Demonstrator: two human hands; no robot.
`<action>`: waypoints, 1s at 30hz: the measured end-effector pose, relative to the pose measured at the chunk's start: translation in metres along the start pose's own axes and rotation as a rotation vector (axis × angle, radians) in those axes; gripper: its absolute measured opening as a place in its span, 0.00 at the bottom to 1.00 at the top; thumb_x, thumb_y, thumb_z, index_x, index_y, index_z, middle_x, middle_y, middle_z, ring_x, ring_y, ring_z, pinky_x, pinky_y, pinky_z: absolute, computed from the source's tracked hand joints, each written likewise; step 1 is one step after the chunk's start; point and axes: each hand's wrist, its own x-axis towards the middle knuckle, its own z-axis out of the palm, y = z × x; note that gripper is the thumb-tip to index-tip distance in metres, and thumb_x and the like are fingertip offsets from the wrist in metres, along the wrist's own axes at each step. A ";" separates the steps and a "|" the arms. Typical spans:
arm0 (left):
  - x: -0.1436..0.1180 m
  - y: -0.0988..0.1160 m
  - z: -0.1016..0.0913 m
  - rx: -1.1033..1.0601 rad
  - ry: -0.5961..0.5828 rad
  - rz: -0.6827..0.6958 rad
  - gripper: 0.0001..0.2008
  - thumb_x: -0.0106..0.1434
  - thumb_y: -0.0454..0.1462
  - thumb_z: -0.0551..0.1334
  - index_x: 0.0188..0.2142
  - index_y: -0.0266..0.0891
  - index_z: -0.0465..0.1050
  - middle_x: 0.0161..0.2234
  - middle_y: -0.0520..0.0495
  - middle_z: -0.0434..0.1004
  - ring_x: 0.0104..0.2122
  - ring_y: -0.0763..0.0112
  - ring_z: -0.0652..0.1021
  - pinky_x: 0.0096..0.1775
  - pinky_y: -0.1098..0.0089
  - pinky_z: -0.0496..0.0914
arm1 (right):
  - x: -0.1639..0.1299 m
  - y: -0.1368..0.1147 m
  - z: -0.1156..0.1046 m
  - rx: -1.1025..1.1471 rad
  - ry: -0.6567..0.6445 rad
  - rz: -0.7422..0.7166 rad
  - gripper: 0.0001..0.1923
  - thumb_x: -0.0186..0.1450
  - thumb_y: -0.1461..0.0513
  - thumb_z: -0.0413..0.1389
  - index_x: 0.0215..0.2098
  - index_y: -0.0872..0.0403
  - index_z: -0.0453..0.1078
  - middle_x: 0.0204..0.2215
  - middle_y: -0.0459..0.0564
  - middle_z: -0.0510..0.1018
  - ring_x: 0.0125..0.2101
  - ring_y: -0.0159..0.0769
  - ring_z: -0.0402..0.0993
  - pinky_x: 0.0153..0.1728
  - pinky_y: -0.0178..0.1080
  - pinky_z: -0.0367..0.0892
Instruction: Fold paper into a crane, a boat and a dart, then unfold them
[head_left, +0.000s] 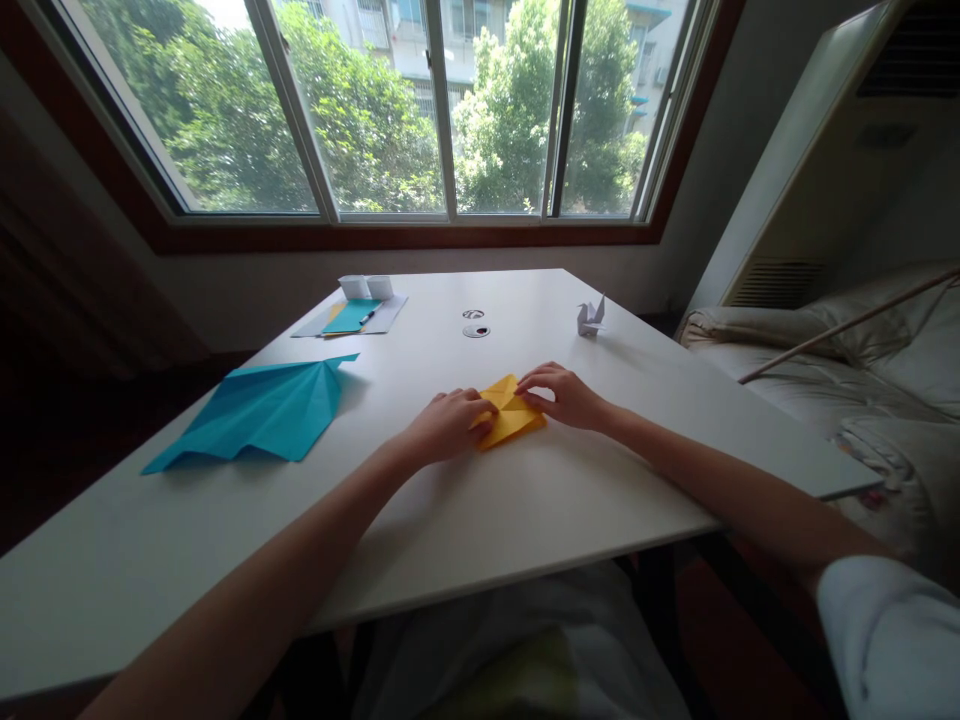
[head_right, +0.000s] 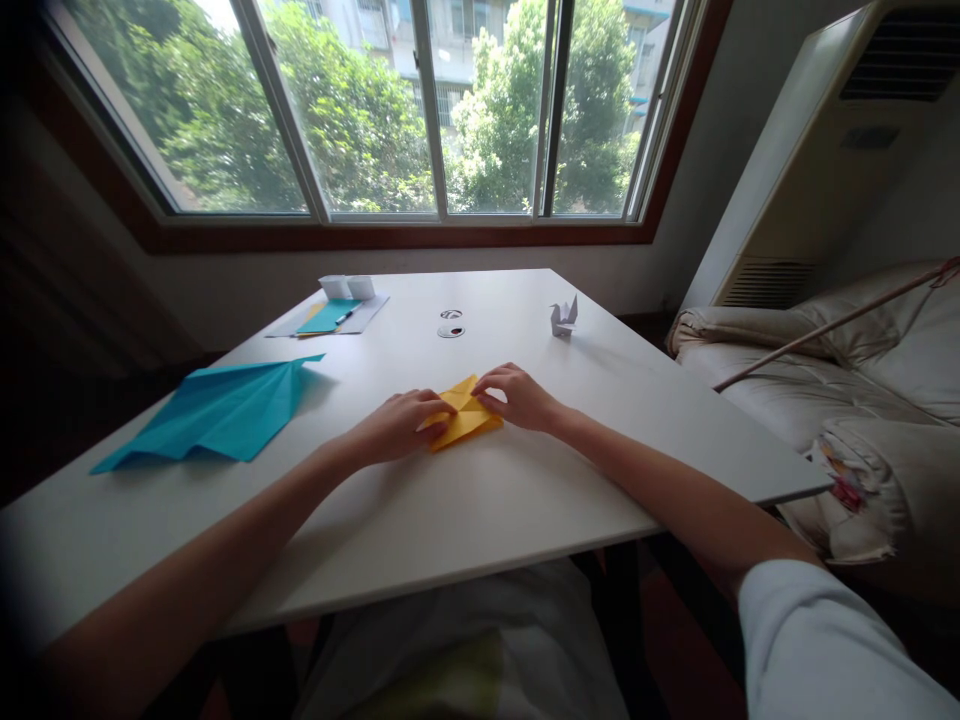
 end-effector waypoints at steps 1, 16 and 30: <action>0.000 0.001 -0.001 0.041 -0.003 -0.028 0.14 0.61 0.40 0.52 0.43 0.46 0.71 0.40 0.45 0.73 0.40 0.61 0.73 0.42 0.61 0.66 | 0.000 -0.001 0.000 -0.016 -0.032 -0.032 0.08 0.62 0.63 0.52 0.35 0.53 0.73 0.37 0.49 0.78 0.41 0.37 0.70 0.45 0.42 0.63; 0.001 0.003 0.010 -0.018 -0.120 0.005 0.18 0.64 0.44 0.47 0.50 0.42 0.61 0.51 0.44 0.67 0.50 0.62 0.68 0.49 0.60 0.62 | -0.007 0.001 0.017 -0.168 -0.200 -0.145 0.14 0.65 0.64 0.46 0.42 0.52 0.72 0.40 0.50 0.77 0.42 0.37 0.68 0.44 0.40 0.63; 0.003 0.000 0.007 -0.013 -0.341 -0.117 0.44 0.56 0.63 0.39 0.64 0.41 0.30 0.64 0.46 0.30 0.63 0.56 0.40 0.57 0.46 0.40 | -0.007 -0.009 0.010 -0.252 -0.400 -0.031 0.35 0.60 0.43 0.46 0.58 0.55 0.58 0.53 0.58 0.66 0.52 0.48 0.60 0.52 0.50 0.55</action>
